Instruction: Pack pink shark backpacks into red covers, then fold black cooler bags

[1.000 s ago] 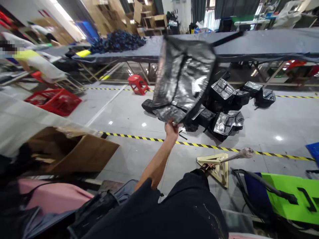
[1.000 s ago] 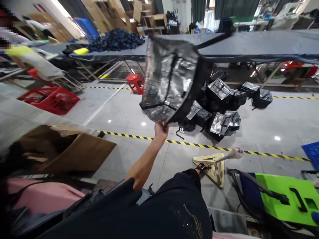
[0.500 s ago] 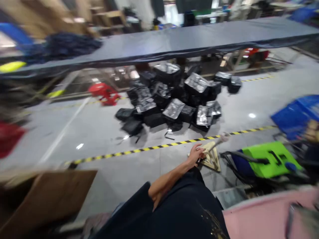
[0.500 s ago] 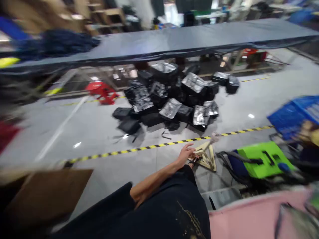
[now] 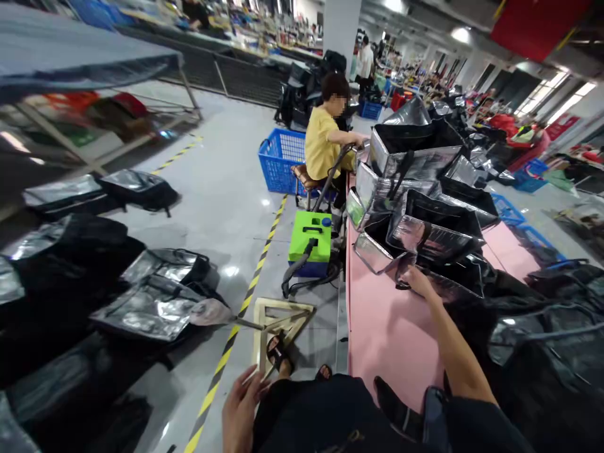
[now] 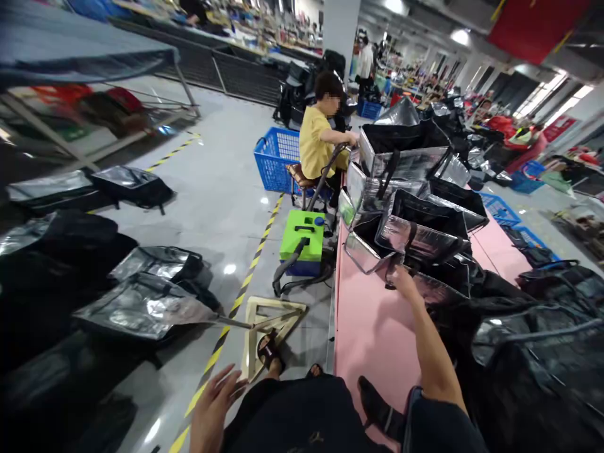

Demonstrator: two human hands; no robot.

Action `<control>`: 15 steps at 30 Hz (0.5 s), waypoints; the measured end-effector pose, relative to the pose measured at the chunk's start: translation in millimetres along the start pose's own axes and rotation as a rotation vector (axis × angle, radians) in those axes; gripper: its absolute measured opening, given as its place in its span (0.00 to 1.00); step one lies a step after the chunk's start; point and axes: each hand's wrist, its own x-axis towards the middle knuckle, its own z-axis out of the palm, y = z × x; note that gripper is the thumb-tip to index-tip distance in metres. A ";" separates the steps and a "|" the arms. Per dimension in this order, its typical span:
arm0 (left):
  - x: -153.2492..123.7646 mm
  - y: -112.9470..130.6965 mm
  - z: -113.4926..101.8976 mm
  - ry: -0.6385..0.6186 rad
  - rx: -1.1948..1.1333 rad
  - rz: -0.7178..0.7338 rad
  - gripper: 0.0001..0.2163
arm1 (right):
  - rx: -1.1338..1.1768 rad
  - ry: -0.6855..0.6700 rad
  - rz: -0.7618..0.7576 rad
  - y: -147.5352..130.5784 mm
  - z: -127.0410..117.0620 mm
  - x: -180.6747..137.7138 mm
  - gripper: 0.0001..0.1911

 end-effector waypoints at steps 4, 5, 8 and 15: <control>-2.8 -8.0 -4.2 -0.038 0.071 -0.018 0.36 | 0.074 0.238 -0.009 -5.7 -12.0 21.7 0.27; -2.3 -5.7 -3.5 -0.041 0.086 -0.010 0.35 | 0.059 0.358 0.003 -2.4 -26.3 31.6 0.28; -4.5 9.3 3.5 -0.095 0.116 -0.005 0.33 | -0.070 0.571 0.077 10.9 -76.8 58.7 0.32; -19.9 28.1 37.8 -0.243 0.141 0.064 0.40 | -0.314 0.161 -0.034 -30.3 -117.7 37.8 0.16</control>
